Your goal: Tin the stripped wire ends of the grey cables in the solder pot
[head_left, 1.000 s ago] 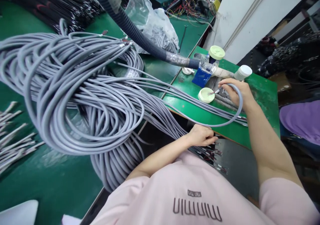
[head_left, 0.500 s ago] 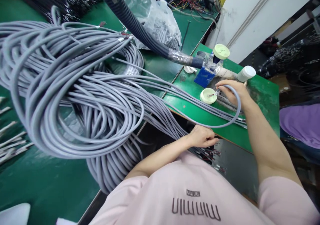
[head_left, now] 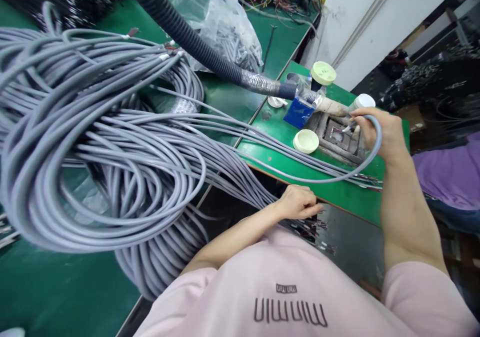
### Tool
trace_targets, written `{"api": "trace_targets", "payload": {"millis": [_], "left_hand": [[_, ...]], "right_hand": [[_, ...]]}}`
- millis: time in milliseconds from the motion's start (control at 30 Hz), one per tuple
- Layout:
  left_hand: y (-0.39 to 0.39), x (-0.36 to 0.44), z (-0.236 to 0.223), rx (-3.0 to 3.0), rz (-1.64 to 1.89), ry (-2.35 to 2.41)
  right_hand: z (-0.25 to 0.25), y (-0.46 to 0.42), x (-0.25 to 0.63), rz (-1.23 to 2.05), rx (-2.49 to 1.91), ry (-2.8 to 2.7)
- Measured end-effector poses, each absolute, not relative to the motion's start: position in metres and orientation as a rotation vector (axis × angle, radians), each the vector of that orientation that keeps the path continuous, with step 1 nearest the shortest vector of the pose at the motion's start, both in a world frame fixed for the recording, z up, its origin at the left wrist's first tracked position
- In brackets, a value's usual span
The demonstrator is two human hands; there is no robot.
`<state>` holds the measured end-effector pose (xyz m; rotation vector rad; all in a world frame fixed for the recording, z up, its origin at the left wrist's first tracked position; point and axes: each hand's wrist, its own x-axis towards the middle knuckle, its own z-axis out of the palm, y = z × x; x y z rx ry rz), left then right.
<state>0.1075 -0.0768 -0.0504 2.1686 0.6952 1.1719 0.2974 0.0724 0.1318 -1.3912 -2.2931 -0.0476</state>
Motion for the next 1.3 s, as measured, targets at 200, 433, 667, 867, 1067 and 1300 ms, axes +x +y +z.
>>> {"api": "trace_targets", "payload": {"millis": [200,433,667,867,1067,1300], "left_hand": [[-0.078,0.108,-0.051,2.174,1.189,0.69],[-0.079,0.108,-0.05,2.207,1.126,0.725],[-0.078,0.107,-0.049,2.206,1.151,0.714],[-0.077,0.107,-0.05,2.224,1.176,0.701],[-0.075,0.105,-0.048,2.163,1.11,0.683],[-0.071,0.069,0.011,1.187,0.525,0.181]], "right_hand": [[0.12,0.089,0.345,-0.047,-1.471,-2.241],[0.102,0.107,0.364,0.053,-1.513,-2.252],[0.091,0.119,0.369,0.051,-1.517,-2.265],[0.082,0.13,0.368,0.0,-1.568,-2.323],[0.095,0.123,0.361,0.014,-1.57,-2.334],[0.141,0.006,0.33,-0.033,-1.228,-2.216]]}}
